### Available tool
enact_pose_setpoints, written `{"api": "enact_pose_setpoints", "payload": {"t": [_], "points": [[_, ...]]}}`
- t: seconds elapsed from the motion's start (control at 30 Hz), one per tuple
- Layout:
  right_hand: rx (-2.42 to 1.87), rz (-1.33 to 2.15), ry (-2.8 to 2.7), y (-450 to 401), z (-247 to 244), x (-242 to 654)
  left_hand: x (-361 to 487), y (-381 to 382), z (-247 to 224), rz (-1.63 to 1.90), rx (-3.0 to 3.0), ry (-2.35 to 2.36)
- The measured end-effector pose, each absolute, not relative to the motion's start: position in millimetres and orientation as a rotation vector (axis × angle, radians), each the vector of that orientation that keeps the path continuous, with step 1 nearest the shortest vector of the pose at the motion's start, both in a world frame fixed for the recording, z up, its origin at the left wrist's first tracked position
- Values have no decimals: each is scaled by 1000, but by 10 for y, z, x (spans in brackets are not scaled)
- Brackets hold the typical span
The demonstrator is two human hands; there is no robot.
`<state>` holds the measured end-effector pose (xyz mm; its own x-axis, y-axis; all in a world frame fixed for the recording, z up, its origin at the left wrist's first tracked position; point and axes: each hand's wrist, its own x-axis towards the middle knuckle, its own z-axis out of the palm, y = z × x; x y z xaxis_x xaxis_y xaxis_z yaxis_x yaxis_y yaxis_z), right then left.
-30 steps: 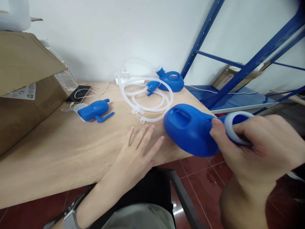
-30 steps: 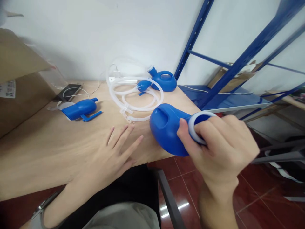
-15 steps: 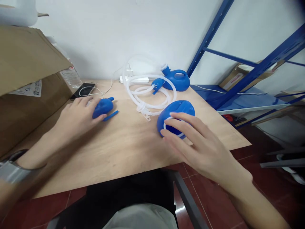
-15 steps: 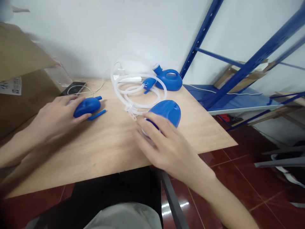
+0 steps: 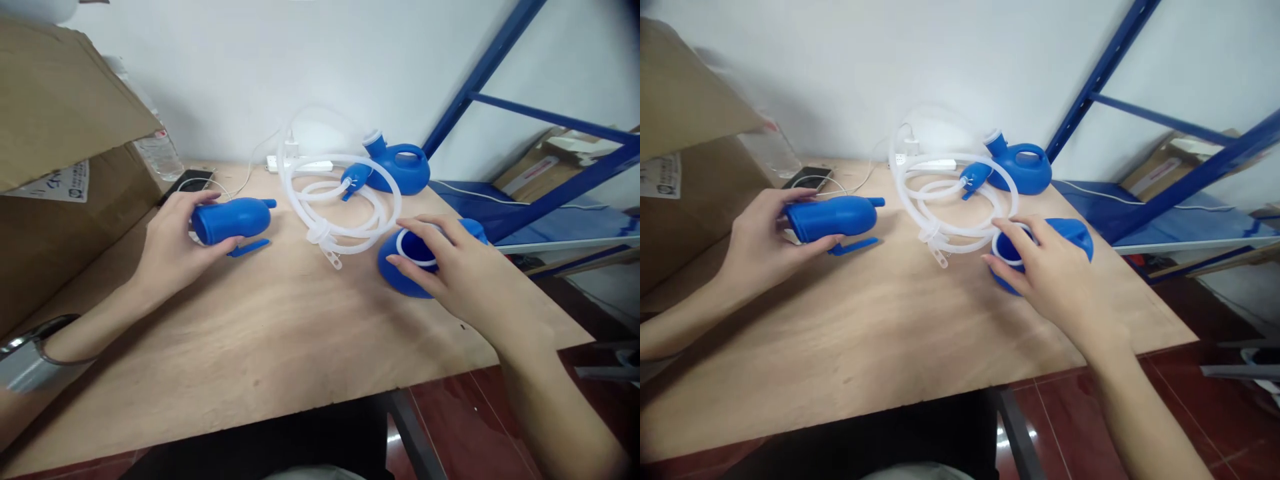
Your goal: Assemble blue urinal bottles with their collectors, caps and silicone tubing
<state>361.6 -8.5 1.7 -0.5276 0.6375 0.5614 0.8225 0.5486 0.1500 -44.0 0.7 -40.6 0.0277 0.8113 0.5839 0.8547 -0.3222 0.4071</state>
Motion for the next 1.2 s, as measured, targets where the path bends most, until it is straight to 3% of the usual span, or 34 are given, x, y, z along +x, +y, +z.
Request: {"api": "enact_pose_setpoints", "payload": {"t": [0.17,0.3,0.4,0.53,0.63,0.73,1.0,1.2], "points": [[-868,-437,-2266,-108,-108,3068,27,-21,-283,-1628,-2275,-1773],[-733,197,-2342,4,-310,2621,321,-109,-270,-1926,-2640,-1730],[-728,582,-2236,153,-417,2497,278,-92,-321,-1942,-2794,-1816],[-757,1094,-2023,254,-495,2545,-70,83,-413,-1514,-2719,-2056],[-722,1552,-1758,298,-576,2617,-352,188,-502,-819,-2543,-2222],[-750,1675,-1581,344,-702,2647,-545,205,-624,-254,-2378,-2027],[-824,1841,-1296,370,-911,2642,-740,230,-787,-270,-2324,-1763],[-543,1958,-1178,406,-922,2653,-789,189,-652,-132,-2251,-1811]]}}
